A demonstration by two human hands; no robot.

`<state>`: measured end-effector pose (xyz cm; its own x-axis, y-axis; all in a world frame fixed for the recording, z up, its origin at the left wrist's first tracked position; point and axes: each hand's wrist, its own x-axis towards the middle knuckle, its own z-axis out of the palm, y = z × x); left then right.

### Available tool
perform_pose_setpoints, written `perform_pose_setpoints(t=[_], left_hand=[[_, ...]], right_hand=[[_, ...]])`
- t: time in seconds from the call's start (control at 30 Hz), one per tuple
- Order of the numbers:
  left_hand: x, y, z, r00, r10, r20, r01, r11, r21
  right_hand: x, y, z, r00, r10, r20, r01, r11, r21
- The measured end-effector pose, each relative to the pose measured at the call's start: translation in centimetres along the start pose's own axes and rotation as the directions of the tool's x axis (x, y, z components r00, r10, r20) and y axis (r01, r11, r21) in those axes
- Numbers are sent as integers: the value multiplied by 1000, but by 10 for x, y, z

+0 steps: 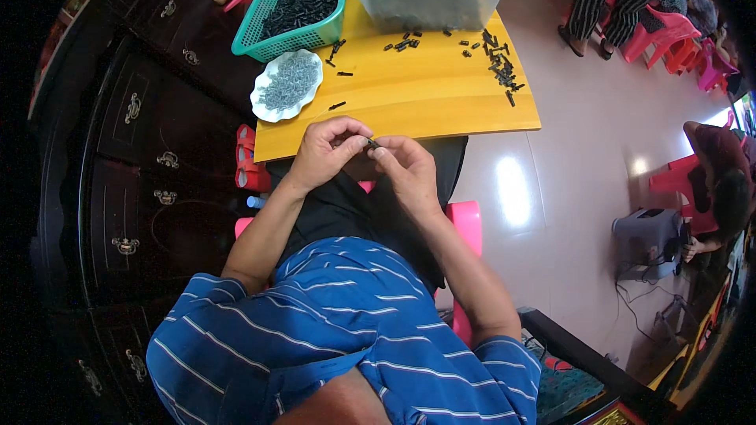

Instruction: The person assembles small components by picking up plastic parts and metal pieces from the table, inserting the metal pieces into the plastic parts by hand, and placing the assembled items on the table.

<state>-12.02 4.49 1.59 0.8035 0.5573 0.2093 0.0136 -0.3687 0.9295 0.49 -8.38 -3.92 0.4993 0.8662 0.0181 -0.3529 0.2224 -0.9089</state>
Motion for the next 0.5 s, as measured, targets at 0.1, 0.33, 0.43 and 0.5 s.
perform_pose_setpoints(t=[0.1,0.33,0.43,0.5], left_hand=[[2,2,1,996,83,-14,-81,994,77],[7,13,-5,957,268,116,-291,901,321],[11,17,-6,950,265,166,-305,900,311],[13,17,-7,944,275,181,-320,896,308]], right_hand=[[1,1,-3,1000,-6,13,6,1000,-4],[2,-1,-11,976,193,105,-206,970,132],[2,3,-13,963,235,129,-256,949,184],[3,3,-13,960,233,156,-268,927,264]])
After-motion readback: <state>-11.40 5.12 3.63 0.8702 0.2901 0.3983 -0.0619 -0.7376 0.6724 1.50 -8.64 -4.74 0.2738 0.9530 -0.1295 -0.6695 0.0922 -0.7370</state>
